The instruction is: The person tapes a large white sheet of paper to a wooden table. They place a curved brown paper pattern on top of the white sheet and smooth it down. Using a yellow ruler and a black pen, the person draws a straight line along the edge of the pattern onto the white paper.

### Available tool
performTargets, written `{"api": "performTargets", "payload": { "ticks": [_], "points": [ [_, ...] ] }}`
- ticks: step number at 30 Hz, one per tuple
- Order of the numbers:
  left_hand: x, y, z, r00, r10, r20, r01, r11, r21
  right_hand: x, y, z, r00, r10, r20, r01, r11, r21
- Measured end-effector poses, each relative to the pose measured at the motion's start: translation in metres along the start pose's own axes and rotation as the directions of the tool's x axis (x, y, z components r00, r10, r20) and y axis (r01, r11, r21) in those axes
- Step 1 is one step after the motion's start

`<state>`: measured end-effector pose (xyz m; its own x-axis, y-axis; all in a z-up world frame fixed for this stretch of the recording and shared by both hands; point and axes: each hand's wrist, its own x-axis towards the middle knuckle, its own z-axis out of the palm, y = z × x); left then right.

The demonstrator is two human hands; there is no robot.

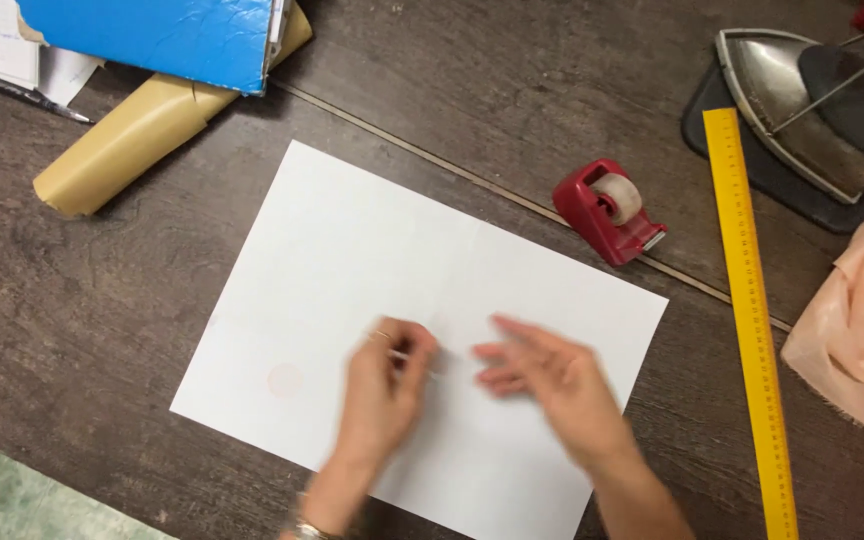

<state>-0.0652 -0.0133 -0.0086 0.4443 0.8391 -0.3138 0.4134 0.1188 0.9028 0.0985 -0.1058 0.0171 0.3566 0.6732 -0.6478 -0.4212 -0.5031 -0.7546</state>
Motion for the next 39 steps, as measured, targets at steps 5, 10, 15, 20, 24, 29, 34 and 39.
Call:
{"api": "performTargets", "payload": {
  "ticks": [5, 10, 15, 20, 24, 29, 34, 39],
  "points": [
    [0.041, 0.033, -0.039, 0.964, -0.238, 0.119, 0.223, 0.966, 0.131, 0.013, -0.02, -0.018, 0.984, -0.08, -0.16, 0.076, 0.997, -0.033],
    [0.069, 0.056, -0.03, 0.894, -0.283, 0.347, 0.194, 0.944, 0.268, 0.022, -0.022, -0.014, 0.977, -0.153, -0.147, 0.135, 0.983, -0.123],
    [0.087, 0.042, -0.016, 0.868, -0.299, 0.397, 0.174, 0.931, 0.321, 0.032, -0.012, -0.011, 0.983, -0.15, -0.101, 0.132, 0.976, -0.171],
    [0.088, 0.056, -0.019, 0.856, -0.345, 0.386, 0.156, 0.883, 0.444, 0.035, -0.014, -0.006, 0.989, -0.123, -0.082, 0.101, 0.967, -0.232],
    [0.089, 0.059, -0.019, 0.835, -0.382, 0.395, 0.169, 0.862, 0.478, 0.034, -0.021, 0.001, 0.993, -0.103, -0.065, 0.081, 0.958, -0.277],
    [0.09, 0.063, -0.018, 0.856, -0.378, 0.352, 0.147, 0.832, 0.535, 0.042, -0.012, 0.001, 0.994, -0.105, -0.031, 0.09, 0.947, -0.308],
    [0.089, 0.065, -0.015, 0.861, -0.383, 0.335, 0.146, 0.817, 0.558, 0.039, -0.012, 0.007, 0.997, -0.079, -0.002, 0.073, 0.93, -0.361],
    [0.086, 0.067, -0.013, 0.873, -0.368, 0.32, 0.131, 0.809, 0.573, 0.036, -0.004, 0.009, 0.986, -0.161, 0.047, 0.164, 0.874, -0.456]
  ]
}}
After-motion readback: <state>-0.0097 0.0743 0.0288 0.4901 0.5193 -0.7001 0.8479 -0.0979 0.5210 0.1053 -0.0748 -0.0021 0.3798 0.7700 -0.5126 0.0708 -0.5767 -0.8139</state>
